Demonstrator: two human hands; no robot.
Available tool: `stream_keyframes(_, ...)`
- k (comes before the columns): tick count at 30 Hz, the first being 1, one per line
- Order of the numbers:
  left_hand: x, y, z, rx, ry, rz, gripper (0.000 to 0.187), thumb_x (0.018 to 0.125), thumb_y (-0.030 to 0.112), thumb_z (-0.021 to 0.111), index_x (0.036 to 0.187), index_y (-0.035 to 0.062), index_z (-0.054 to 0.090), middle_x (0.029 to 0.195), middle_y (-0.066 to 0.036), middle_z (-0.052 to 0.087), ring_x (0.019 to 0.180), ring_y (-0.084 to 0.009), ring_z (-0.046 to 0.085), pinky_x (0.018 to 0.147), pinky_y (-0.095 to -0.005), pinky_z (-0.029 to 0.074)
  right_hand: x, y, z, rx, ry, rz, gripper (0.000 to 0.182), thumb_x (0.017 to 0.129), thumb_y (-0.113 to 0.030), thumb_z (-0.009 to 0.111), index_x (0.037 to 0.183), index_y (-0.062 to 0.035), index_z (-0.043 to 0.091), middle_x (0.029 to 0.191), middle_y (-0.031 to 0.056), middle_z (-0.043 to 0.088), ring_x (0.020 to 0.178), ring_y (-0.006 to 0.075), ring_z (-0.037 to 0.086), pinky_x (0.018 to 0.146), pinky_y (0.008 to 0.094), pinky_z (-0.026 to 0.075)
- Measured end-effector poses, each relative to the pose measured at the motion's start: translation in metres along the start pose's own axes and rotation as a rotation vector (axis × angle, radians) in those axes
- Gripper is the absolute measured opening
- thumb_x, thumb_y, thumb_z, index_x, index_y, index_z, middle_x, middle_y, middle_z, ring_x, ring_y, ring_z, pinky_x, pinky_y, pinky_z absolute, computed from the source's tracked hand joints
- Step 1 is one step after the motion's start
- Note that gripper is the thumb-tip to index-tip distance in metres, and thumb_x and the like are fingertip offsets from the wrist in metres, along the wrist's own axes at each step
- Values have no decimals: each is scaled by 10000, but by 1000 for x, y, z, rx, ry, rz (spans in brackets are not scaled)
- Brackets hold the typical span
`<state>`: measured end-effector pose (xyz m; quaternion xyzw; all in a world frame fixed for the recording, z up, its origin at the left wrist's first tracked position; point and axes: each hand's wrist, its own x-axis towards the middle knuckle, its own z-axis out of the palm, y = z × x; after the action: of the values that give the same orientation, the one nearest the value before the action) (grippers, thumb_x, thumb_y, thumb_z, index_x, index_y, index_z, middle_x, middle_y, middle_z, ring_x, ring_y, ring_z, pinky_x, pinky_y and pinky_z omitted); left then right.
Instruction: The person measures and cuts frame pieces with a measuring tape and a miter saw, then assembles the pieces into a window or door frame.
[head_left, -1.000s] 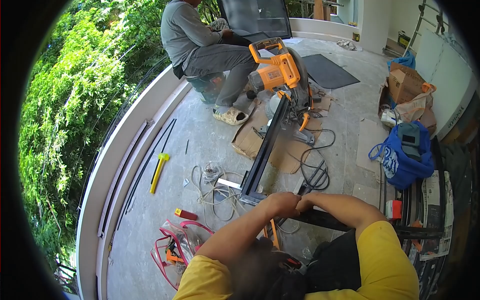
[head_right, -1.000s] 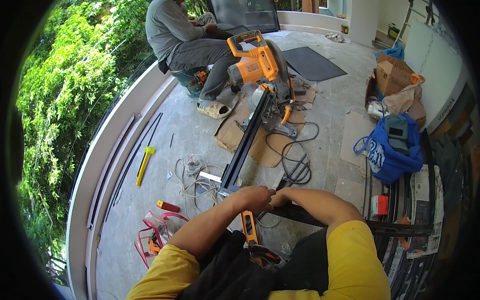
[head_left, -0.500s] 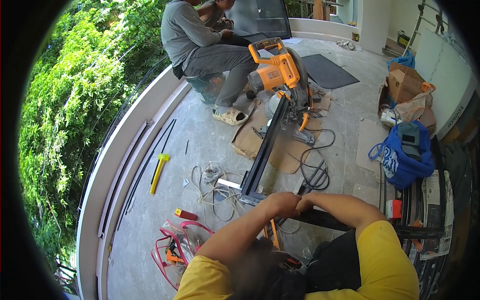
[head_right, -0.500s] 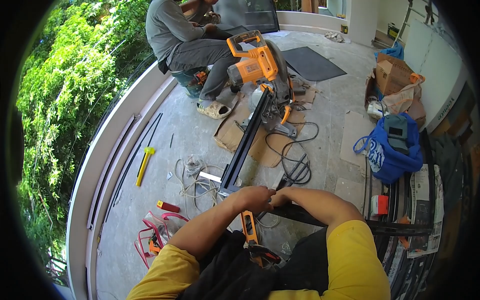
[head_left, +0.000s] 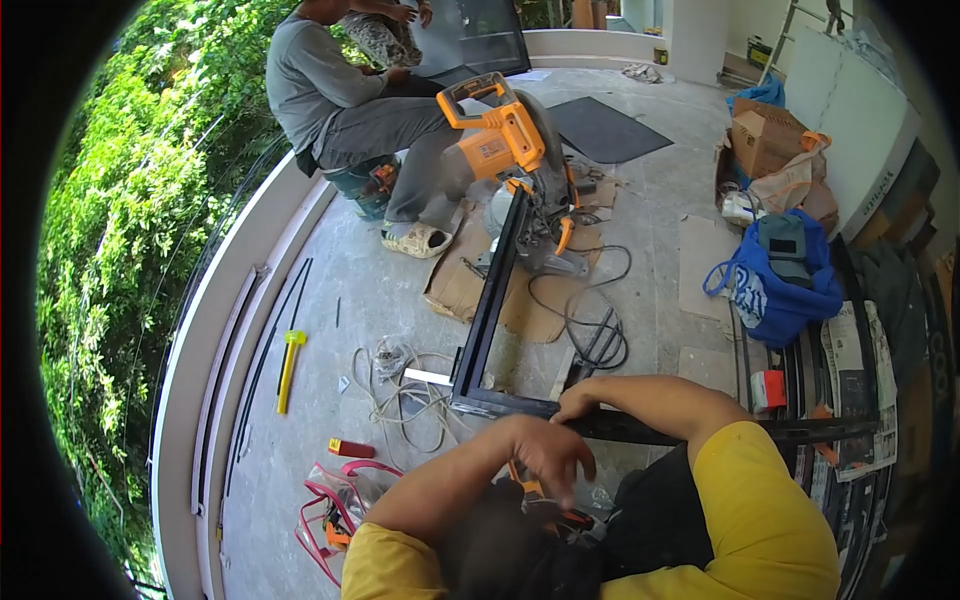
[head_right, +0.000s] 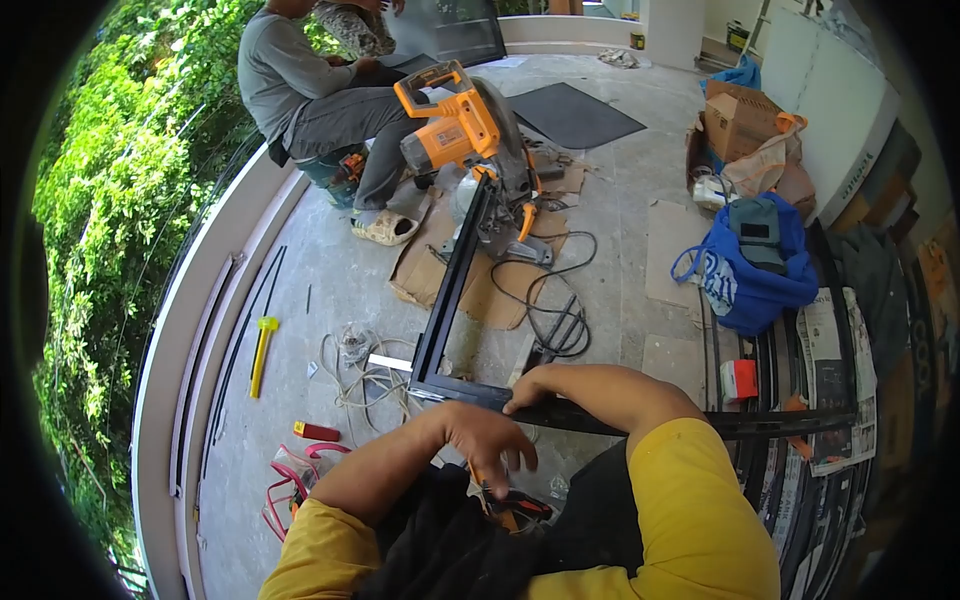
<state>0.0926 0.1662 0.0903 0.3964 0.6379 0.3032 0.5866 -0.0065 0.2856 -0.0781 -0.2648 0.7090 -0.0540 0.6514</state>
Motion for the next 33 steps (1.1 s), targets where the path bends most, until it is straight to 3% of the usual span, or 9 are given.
stream_keyframes(6, -10, 106, 50, 443, -492, 561, 294, 774, 178, 694, 960, -37, 617, 947, -221, 628, 838, -350, 611, 712, -370, 478, -30, -18, -3, -158, 146, -51, 655, 856, -560, 495, 1186, 2, 569, 1153, 171, 596, 1020, 308, 585, 854, 425, 451)
stream_keyframes(8, -37, 99, 40, 13, -38, 841, 233, 853, 174, 595, 895, -56, 604, 839, -234, 611, 795, -362, 598, 682, -385, 474, -27, -18, 9, -174, 155, -92, 666, 849, -569, 502, 1160, 15, 583, 1130, 177, 604, 993, 317, 601, 810, 427, 482)
stream_keyframes(9, -47, 95, 34, -245, 162, 1013, 123, 781, 4, 555, 875, -28, 627, 880, -220, 621, 775, -372, 602, 706, -391, 479, -32, -20, 8, -189, 161, -95, 668, 849, -570, 499, 1162, 13, 582, 1142, 179, 601, 1011, 323, 595, 826, 427, 474)
stream_keyframes(12, -66, 156, 74, -1061, 1031, 1049, 98, 816, 79, 595, 812, -10, 555, 913, -261, 607, 766, -373, 596, 710, -463, 475, -43, -22, 5, -209, 234, -53, 656, 849, -564, 499, 1151, 10, 593, 1151, 194, 597, 1048, 330, 578, 872, 431, 446)
stream_keyframes(21, -72, 165, 53, -364, 436, 1310, 101, 891, 83, 423, 833, 5, 448, 766, -186, 455, 634, -340, 533, 494, -410, 408, -33, -22, -3, -214, 110, -7, 666, 863, -574, 471, 1182, 2, 573, 1210, 172, 576, 1069, 297, 571, 904, 403, 432)
stream_keyframes(25, -36, 114, 47, 262, 310, 567, 188, 870, 181, 516, 916, -1, 521, 811, -179, 531, 739, -342, 574, 637, -416, 446, -36, -24, -3, -347, 172, -23, 719, 861, -611, 438, 1215, 5, 544, 1265, 186, 532, 1102, 313, 549, 916, 411, 434)
stream_keyframes(28, 27, 36, 55, 810, 779, -261, 312, 845, 206, 562, 1094, 22, 524, 950, -196, 578, 864, -364, 594, 750, -442, 467, 28, 9, 4, -418, 79, -147, 656, 838, -557, 500, 1087, 38, 619, 1100, 184, 626, 941, 299, 604, 809, 446, 450)
stream_keyframes(29, 37, 21, 48, 1015, 890, -473, 372, 835, 228, 586, 1144, 35, 511, 1002, -197, 583, 919, -365, 597, 797, -449, 470, 103, 64, 3, 76, -53, -323, 479, 826, -426, 570, 1016, 6, 650, 990, 126, 653, 827, 241, 584, 743, 426, 453)
stream_keyframes(33, 6, 39, 28, 755, 715, -376, 440, 812, 265, 627, 1145, 12, 491, 1080, -219, 567, 961, -353, 597, 854, -440, 462, 1, 1, 7, -52, -13, -138, 273, 803, -254, 615, 957, -33, 653, 942, 70, 644, 809, 189, 549, 725, 377, 455)
